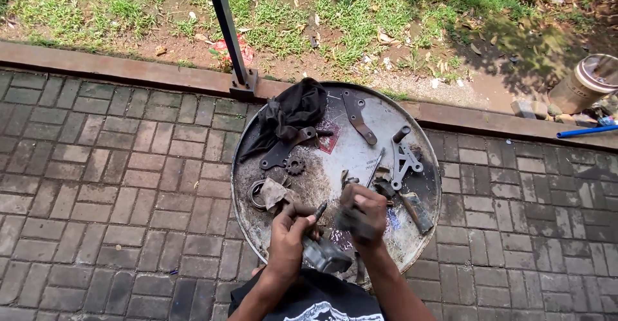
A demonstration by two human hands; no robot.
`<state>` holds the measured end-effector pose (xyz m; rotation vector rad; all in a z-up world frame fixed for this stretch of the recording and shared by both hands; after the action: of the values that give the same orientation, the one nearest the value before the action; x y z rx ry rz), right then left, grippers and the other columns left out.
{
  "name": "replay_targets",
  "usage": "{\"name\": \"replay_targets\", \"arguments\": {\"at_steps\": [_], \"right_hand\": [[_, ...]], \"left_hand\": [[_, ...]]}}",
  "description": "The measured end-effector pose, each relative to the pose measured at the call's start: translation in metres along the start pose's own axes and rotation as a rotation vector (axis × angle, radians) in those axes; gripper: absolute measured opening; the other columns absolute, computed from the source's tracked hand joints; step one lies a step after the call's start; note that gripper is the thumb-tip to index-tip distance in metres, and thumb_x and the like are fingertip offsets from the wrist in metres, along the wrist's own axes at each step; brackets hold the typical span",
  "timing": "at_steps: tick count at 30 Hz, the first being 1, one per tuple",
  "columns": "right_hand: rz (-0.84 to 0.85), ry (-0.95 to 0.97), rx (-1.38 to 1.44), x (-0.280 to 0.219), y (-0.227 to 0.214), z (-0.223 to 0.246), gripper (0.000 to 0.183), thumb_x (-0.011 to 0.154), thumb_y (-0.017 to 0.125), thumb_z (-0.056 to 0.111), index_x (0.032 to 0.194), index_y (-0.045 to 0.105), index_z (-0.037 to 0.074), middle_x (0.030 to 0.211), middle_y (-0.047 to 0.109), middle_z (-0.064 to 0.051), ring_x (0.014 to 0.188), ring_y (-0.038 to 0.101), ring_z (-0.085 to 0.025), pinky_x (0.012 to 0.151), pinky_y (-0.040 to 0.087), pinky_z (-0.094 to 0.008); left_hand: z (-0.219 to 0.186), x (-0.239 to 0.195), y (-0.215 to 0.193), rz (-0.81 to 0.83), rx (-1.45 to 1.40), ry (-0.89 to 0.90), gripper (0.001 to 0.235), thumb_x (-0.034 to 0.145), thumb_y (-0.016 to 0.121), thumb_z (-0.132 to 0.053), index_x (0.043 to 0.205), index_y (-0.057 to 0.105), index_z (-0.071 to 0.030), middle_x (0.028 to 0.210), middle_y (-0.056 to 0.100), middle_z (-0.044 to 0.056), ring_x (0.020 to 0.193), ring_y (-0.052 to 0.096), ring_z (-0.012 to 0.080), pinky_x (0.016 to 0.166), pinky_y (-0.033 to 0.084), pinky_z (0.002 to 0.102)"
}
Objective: The person sits on the ground and uses a metal rod to scrape and clean a metal mechanical part. They then use a cloth to wipe the part and continue to clean it by hand, removing debris from the surface.
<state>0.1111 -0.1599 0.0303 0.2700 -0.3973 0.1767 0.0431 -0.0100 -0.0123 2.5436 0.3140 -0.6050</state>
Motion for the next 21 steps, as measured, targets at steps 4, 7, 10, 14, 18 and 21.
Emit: {"name": "replay_targets", "arguments": {"at_steps": [4,7,10,14,18,21], "right_hand": [[-0.134,0.221,-0.602,-0.029,-0.060,-0.099,0.043,0.093,0.038,0.036,0.054,0.032,0.019,0.051,0.039,0.005,0.040,0.038,-0.016,0.032,0.026,-0.035],[-0.246,0.366,-0.472,-0.021,-0.061,-0.076,0.044,0.090,0.041,0.042,0.053,0.039,0.018,0.052,0.044,0.001,0.043,0.039,-0.014,0.035,0.037,-0.032],[-0.138,0.136,-0.300,0.006,-0.014,-0.015,0.032,0.086,0.042,0.032,0.059,0.042,0.014,0.058,0.044,-0.004,0.056,0.037,-0.016,0.049,0.029,-0.034],[-0.164,0.224,-0.599,-0.012,-0.046,-0.071,0.038,0.089,0.042,0.036,0.056,0.039,0.018,0.051,0.042,0.000,0.045,0.038,-0.014,0.035,0.028,-0.032],[-0.211,0.291,-0.481,-0.004,-0.034,-0.037,0.037,0.088,0.044,0.034,0.057,0.042,0.015,0.055,0.045,-0.001,0.049,0.043,-0.015,0.038,0.033,-0.032],[-0.127,0.094,-0.395,0.021,0.025,0.033,0.036,0.085,0.046,0.028,0.055,0.035,0.010,0.056,0.037,-0.004,0.056,0.030,-0.015,0.051,0.024,-0.035]], "left_hand": [[-0.002,0.002,-0.005,0.073,-0.307,0.097,0.003,0.091,0.063,0.001,0.089,0.061,-0.001,0.059,0.055,0.011,0.050,0.055,0.0196,0.049,0.047,0.033],[-0.010,0.001,-0.014,-0.052,-0.173,0.152,0.012,0.089,0.065,0.000,0.100,0.065,0.005,0.079,0.064,0.018,0.062,0.062,0.0257,0.055,0.055,0.037],[-0.010,0.001,0.000,0.028,-0.179,0.093,0.006,0.092,0.065,-0.002,0.097,0.066,0.001,0.074,0.062,0.012,0.061,0.060,0.0197,0.057,0.053,0.032],[-0.018,-0.005,-0.007,0.052,-0.249,0.150,0.003,0.089,0.064,0.000,0.092,0.063,0.000,0.063,0.062,0.014,0.052,0.062,0.0219,0.050,0.053,0.034],[-0.013,-0.001,-0.009,0.045,-0.295,0.030,0.006,0.093,0.062,-0.003,0.098,0.064,0.000,0.063,0.062,0.013,0.055,0.064,0.0236,0.053,0.055,0.034],[-0.011,0.001,0.002,0.096,-0.377,0.086,0.004,0.090,0.062,-0.004,0.093,0.060,-0.002,0.080,0.062,0.011,0.058,0.064,0.0201,0.047,0.057,0.035]]}}
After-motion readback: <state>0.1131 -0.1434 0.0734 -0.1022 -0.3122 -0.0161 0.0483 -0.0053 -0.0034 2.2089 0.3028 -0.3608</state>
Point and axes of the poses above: each hand's wrist, its own x-axis towards the middle knuckle, its own y-axis out of the palm, z = x × y, the point moved 8 cm from there along x, towards the middle knuckle
